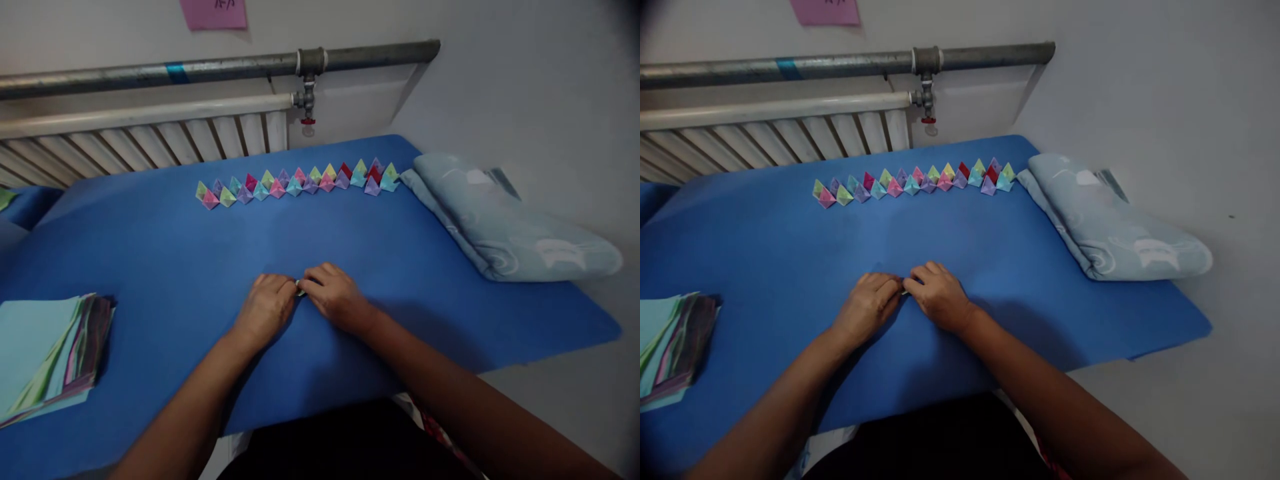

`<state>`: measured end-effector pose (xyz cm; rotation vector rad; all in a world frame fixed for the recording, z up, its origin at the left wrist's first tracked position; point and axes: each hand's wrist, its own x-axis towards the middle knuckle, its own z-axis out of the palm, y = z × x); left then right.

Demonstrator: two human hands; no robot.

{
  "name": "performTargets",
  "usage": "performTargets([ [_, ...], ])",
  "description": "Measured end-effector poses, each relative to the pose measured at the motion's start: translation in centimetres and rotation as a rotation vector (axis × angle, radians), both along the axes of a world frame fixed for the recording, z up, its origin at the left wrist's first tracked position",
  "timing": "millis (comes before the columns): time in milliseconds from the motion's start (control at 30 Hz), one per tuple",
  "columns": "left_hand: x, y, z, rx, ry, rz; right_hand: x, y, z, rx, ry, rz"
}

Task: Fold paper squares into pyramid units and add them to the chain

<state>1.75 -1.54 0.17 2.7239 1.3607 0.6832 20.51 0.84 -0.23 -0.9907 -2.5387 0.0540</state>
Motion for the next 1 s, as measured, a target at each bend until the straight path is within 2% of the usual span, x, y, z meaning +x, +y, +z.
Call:
performTargets([
  [200, 0.4, -1.9, -0.2, 0.099, 0.018, 0.014, 0.9, -1.3, -0.1, 0.007, 0.019, 0.015],
  [333, 0.6, -1.8, -0.1, 0.091, 0.005, 0.001, 1.0, -1.8, 0.2, -0.062, 0.002, 0.025],
  [533, 0.5, -1.5, 0.2, -0.011, -0.069, 0.007, 1.0, -1.6, 0.4, -0.217, 0.075, -0.008],
  [1000, 0.5, -1.2, -0.3, 0.033, -0.069, 0.057, 1.1, -1.1, -0.3, -0.233, 0.068, -0.038],
])
